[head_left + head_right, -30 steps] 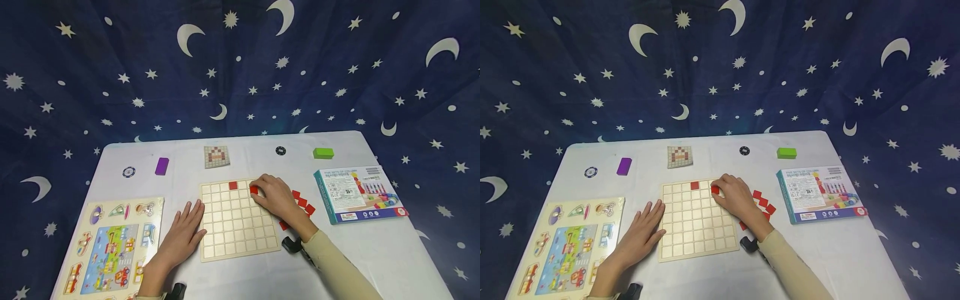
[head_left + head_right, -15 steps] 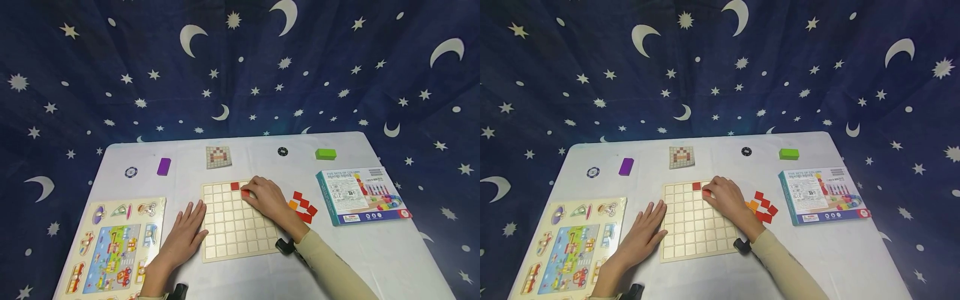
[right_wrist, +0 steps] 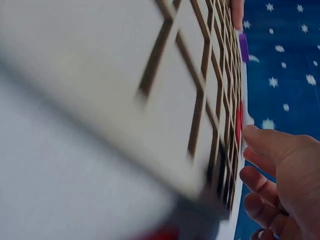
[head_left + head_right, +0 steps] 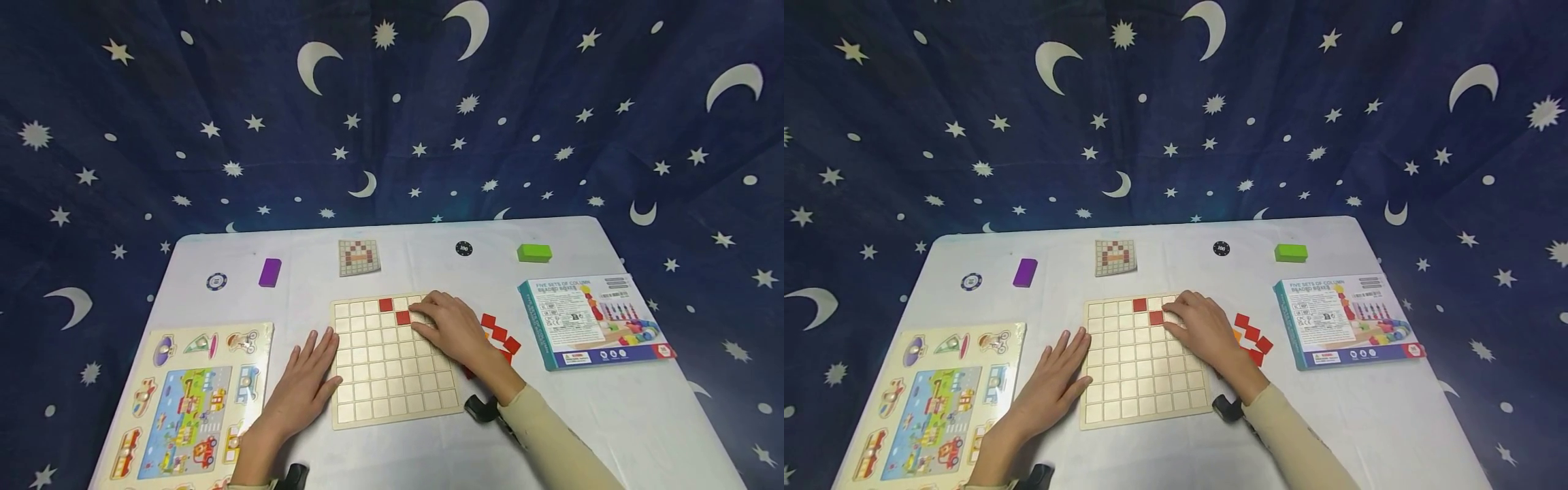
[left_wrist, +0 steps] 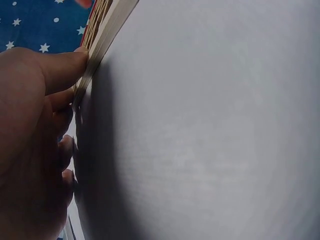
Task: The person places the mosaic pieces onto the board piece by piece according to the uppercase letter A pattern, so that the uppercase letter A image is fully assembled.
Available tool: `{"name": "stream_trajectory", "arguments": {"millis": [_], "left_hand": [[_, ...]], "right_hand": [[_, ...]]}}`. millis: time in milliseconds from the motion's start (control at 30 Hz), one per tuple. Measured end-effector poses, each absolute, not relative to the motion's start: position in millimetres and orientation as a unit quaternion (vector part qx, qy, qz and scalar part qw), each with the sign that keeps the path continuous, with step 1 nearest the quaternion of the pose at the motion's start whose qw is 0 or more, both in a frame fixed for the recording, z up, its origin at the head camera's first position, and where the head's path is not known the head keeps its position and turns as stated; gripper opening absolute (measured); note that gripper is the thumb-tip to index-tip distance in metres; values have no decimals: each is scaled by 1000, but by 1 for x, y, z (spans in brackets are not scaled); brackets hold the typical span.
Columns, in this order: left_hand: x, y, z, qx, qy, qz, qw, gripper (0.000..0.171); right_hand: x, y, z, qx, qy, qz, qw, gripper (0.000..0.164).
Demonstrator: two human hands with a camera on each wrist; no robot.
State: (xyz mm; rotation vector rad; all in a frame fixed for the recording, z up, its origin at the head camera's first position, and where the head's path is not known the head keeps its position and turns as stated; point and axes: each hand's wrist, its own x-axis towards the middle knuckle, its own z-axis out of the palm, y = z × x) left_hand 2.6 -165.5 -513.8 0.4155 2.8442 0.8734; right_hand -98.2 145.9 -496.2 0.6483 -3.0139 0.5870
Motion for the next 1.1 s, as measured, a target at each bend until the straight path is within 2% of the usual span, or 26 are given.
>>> {"name": "stream_trajectory", "arguments": {"millis": [233, 533, 700, 900, 1100], "left_hand": [[3, -167, -513, 134, 945, 290, 74, 71], [3, -165, -516, 136, 945, 289, 71, 70], [4, -164, -517, 139, 944, 294, 59, 70], [6, -165, -518, 143, 942, 303, 37, 68], [5, -165, -515, 136, 946, 289, 58, 70]], "right_hand": [[-93, 198, -494, 154, -969, 191, 23, 29], [-81, 258, -497, 95, -982, 161, -1, 34], [-76, 267, -501, 77, -984, 160, 5, 41], [-75, 265, -504, 80, -983, 164, 30, 38], [-79, 256, -501, 101, -974, 199, 28, 33]]}}
